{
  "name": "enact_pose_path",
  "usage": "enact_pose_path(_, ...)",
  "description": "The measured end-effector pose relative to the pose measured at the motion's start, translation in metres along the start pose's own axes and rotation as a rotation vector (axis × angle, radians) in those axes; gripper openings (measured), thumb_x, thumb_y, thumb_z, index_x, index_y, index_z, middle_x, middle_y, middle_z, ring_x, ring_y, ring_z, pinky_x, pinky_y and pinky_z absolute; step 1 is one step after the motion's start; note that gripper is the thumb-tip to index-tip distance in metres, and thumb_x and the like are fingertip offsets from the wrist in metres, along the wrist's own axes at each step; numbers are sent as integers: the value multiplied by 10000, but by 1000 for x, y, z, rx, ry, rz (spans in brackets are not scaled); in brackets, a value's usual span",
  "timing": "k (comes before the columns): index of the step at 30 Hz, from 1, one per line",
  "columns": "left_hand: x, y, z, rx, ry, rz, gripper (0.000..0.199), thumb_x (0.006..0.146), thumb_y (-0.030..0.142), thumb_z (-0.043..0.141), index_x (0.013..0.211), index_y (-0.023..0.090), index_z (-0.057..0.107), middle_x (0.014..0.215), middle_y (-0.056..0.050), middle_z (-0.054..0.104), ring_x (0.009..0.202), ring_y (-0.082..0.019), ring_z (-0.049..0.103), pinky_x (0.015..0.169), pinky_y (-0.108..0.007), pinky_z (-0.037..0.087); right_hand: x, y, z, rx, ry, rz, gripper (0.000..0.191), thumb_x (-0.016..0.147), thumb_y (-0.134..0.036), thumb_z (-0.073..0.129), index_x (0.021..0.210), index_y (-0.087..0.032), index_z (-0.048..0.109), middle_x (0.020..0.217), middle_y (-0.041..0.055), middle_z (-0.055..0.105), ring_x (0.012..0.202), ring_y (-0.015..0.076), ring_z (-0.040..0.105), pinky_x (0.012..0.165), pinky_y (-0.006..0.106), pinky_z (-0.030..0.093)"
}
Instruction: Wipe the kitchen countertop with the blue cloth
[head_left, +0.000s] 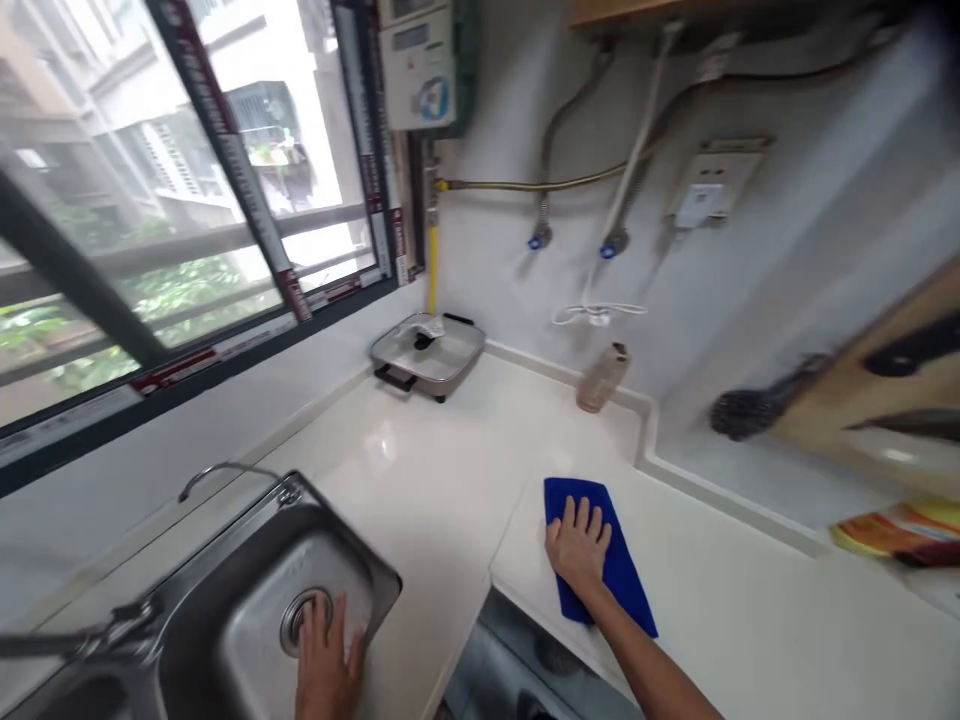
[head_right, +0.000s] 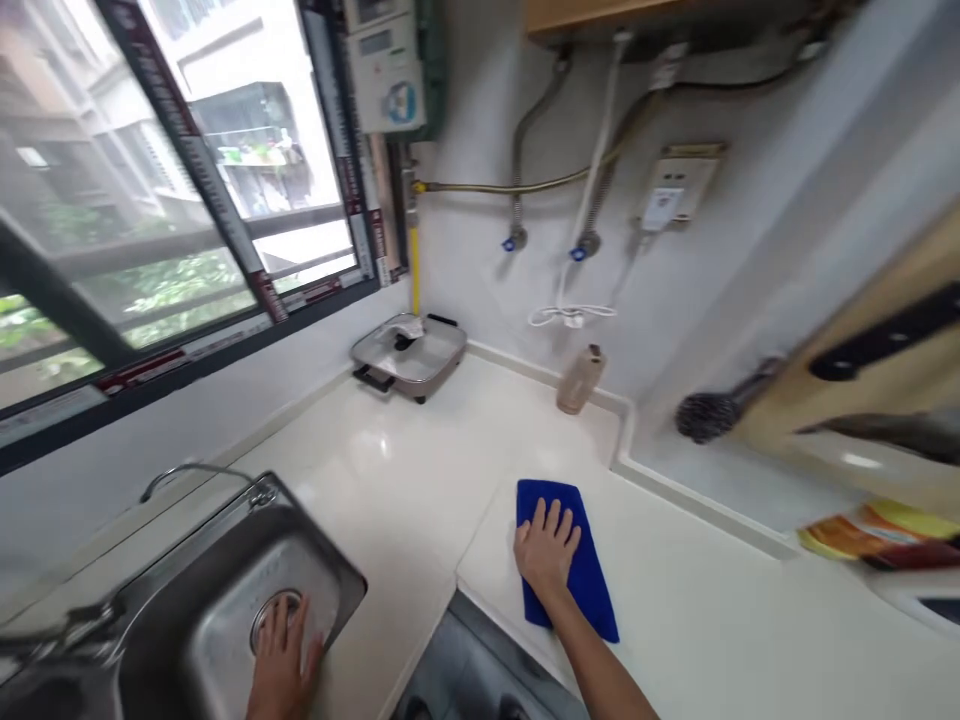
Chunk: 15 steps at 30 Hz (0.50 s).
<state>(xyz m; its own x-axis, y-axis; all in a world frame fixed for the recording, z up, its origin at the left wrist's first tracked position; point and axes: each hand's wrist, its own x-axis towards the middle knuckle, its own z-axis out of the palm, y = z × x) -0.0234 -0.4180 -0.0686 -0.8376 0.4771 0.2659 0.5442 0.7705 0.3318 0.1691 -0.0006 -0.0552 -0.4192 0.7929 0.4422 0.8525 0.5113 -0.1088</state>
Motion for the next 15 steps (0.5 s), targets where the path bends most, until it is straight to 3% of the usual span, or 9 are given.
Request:
enact_pose_path(4, -56, 6, -3, -42, 38, -115, 532, 952, 377, 353, 1384, 125, 536, 1546, -200, 389, 1502, -361, 201, 1154, -601, 314, -3, -71, 4, 86, -82, -207, 594, 932, -290, 308, 1468, -55, 410, 1540, 228, 344, 1449, 416, 229, 1136, 637, 224)
enact_pose_path(7, -89, 3, -16, -34, 45, -241, 525, 958, 354, 352, 1421, 150, 494, 1577, -171, 352, 1519, -334, 155, 1170, -587, 295, -24, -109, -2, 154, -153, -399, 631, 923, -294, 340, 1523, -101, 316, 1572, 187, 306, 1473, 382, 187, 1160, 614, 196)
enact_pose_path(12, -134, -15, -61, 101, 87, -526, 553, 967, 398, 305, 1391, 120, 527, 1538, -221, 397, 1499, -371, 206, 1158, -632, 265, -73, -147, -21, 270, -261, -746, 702, 921, -302, 375, 1570, -142, 159, 1620, 127, 199, 1500, 361, 77, 1189, 610, 136)
enact_pose_path(15, -160, -23, -90, 214, 144, -736, 616, 960, 439, 270, 1377, 66, 528, 1508, -289, 395, 1483, -416, 219, 1128, -653, 283, -81, -177, -26, 338, -277, -857, 738, 906, -284, 403, 1574, -146, 122, 1624, 128, 175, 1499, 370, 69, 1187, 625, 125)
